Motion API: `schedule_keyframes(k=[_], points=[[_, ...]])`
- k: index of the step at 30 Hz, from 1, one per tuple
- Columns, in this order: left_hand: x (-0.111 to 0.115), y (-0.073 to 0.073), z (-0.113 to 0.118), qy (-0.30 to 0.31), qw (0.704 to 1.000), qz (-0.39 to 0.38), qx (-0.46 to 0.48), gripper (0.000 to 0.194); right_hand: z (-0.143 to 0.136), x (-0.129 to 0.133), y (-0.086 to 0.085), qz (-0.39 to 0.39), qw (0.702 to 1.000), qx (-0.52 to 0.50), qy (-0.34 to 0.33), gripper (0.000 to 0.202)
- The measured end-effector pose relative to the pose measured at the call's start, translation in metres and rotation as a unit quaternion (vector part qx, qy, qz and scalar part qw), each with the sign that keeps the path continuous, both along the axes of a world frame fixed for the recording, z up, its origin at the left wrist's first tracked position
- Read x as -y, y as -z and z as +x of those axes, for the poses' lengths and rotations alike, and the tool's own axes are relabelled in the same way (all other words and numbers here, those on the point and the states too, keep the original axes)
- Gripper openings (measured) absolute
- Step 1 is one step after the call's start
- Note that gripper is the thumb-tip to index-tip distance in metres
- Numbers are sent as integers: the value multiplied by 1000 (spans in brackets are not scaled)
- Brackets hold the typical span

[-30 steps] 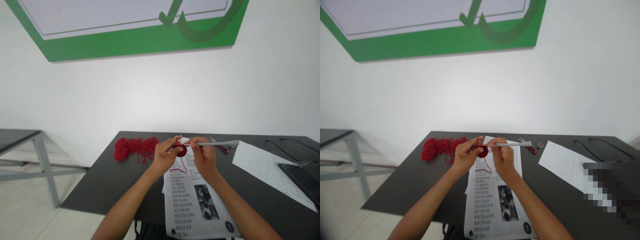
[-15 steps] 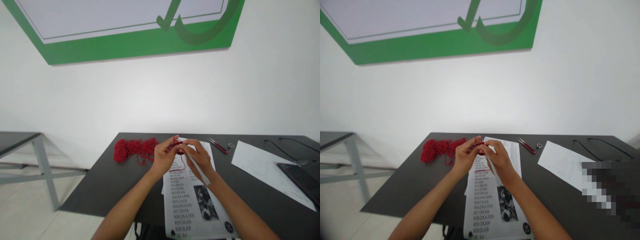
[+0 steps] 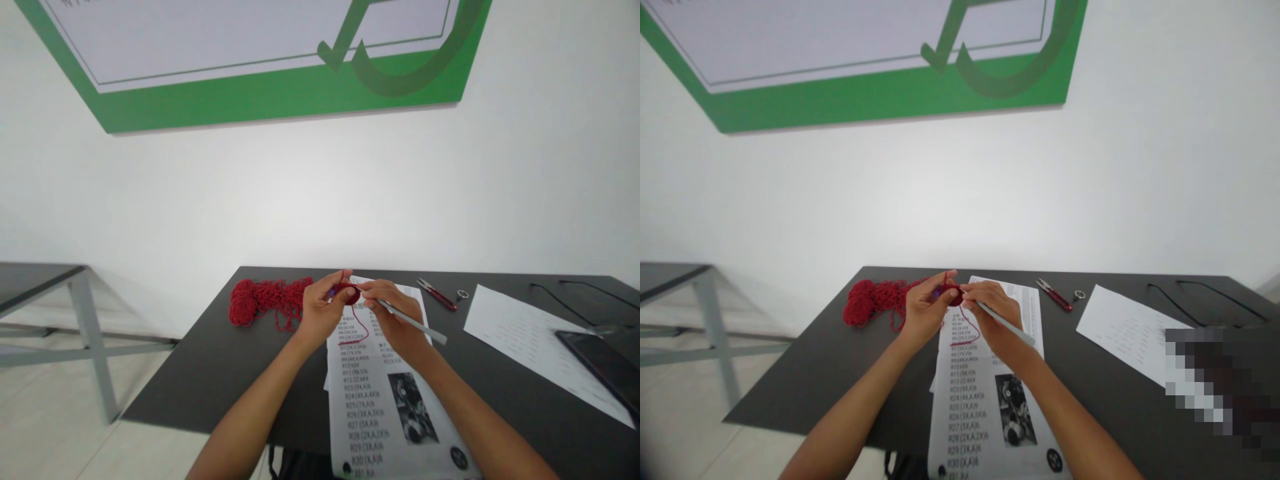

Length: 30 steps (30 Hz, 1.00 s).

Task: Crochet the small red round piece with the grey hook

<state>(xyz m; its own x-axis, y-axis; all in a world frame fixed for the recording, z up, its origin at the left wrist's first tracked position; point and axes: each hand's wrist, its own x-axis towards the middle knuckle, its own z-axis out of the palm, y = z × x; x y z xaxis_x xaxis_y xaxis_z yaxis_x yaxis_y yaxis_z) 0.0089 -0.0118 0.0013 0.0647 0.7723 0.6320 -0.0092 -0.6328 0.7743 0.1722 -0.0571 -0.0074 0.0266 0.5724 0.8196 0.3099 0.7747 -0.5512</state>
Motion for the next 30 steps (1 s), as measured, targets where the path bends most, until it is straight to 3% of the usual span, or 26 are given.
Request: schedule_keyframes(k=[4,9,13,17,20,22,27,30], points=[[-4,-2,-4,-21,997,62,-46,21,0,-2,4,-68,996,44,37,3],[-12,4,-6,-35,998,32,-51,18,-3,0,11,-170,985,8,18,14],[-15,6,-5,-38,998,19,-39,15,-8,1,11,-228,961,-140,-76,19],[-11,5,-1,-7,999,-4,-33,17,-10,-7,6,-257,881,-322,-233,24],[-6,6,3,6,999,0,-40,18,-11,-14,7,-255,846,-372,-285,25],[-4,7,4,7,999,10,-50,19,-10,-16,10,-242,862,-357,-266,23],[-2,11,4,-3,995,55,-87,21,-1,-14,12,-145,970,-155,-118,17],[-3,13,3,-13,989,98,-106,25,4,-13,7,-82,993,-55,-62,16]])
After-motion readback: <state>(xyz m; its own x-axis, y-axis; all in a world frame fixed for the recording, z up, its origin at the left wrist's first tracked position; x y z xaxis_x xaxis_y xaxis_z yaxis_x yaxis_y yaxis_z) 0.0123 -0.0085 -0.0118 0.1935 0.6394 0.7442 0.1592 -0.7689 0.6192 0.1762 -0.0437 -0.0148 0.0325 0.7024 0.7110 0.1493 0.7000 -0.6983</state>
